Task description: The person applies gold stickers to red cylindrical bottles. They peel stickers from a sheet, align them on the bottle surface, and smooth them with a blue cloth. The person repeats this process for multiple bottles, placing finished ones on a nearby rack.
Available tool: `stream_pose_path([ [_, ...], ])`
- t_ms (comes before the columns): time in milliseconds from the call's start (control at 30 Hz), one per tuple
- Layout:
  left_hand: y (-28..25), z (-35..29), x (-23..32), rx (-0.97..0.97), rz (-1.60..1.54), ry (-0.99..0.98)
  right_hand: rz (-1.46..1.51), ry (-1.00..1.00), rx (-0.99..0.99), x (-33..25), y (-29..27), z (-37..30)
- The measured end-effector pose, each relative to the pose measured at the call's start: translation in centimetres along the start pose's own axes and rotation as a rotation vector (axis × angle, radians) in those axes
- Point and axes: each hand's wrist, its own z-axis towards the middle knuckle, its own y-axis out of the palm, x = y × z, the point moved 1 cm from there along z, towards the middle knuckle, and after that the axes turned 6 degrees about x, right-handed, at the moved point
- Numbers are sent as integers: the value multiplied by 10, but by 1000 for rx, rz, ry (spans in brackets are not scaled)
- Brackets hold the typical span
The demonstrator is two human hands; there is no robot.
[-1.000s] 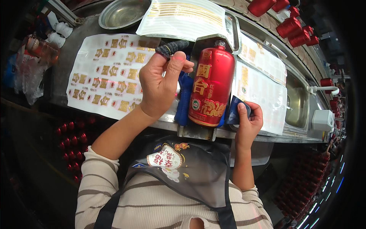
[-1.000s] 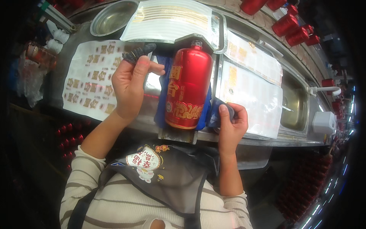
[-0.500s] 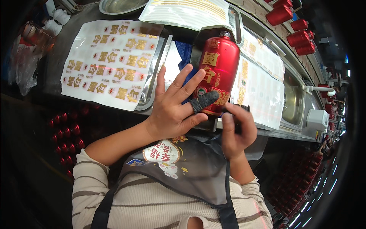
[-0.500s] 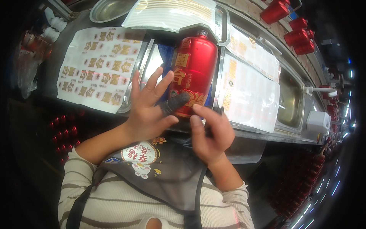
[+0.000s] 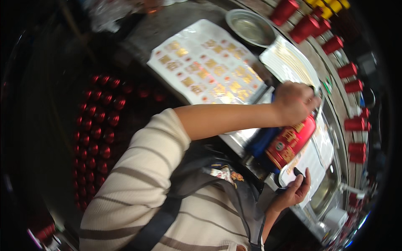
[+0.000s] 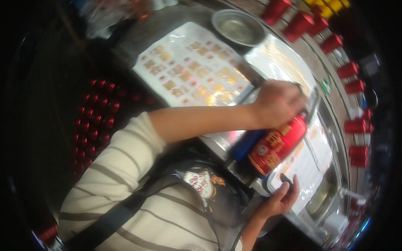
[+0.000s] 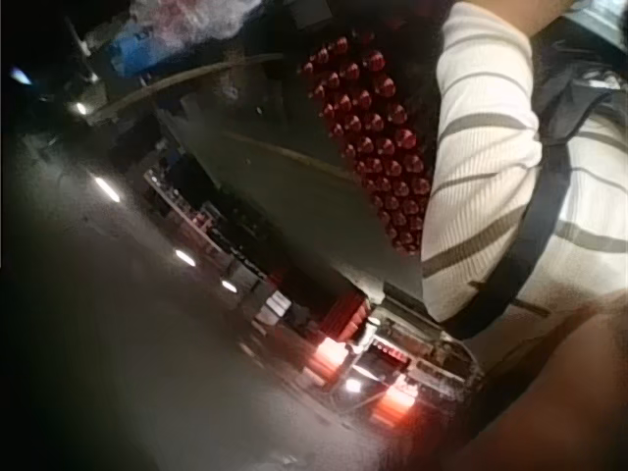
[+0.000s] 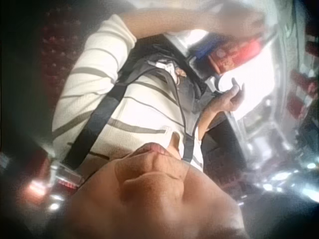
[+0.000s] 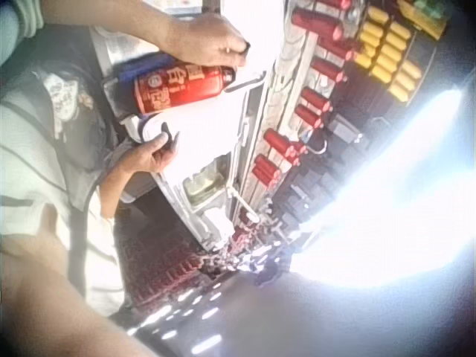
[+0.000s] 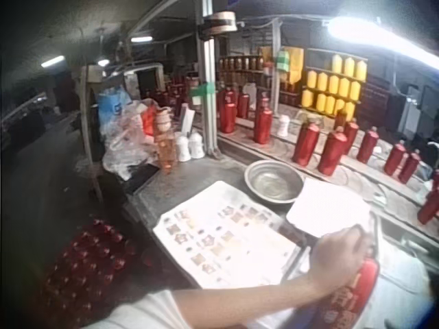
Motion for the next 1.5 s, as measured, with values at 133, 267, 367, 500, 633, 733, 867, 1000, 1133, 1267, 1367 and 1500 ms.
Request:
stream_pose_path([
  [133, 32, -19, -4, -484, 148, -331, 52, -210, -381, -10, 40, 14],
  [267, 47, -15, -21, -620, -161, -538, 30, -188, -369, 7, 52, 19],
  [367, 32, -20, -22, -504, -199, -653, 45, -170, -455, -15, 41, 5],
  [500, -100, -12, -14, -441, -266, -486, 223, -126, -705, -49, 36, -19],
  [633, -262, -10, 40, -392, -154, -482, -133, -777, -859, -78, 73, -8],
  [733, -347, -61, 97, -40, 216, -435, -175, -786, -970, -106, 98, -15],
  [867, -398, -155, 68, 96, 886, -345, -61, -597, -999, -117, 88, -10],
  [1000, -440, -260, -52, 168, 1225, -266, -70, -423, -830, -99, 52, 5],
  [1133, -459, -324, -103, 252, 1305, -407, -132, -308, -731, -80, 25, 12],
  [1267, -455, -342, -113, 253, 1338, -408, -145, -226, -716, -69, 2, 6],
  [1367, -439, -344, -111, 265, 1369, -436, -108, -175, -727, -72, -3, -2],
  [1500, -454, -358, -100, 260, 1298, -491, -54, -230, -773, -62, 4, -5],
])
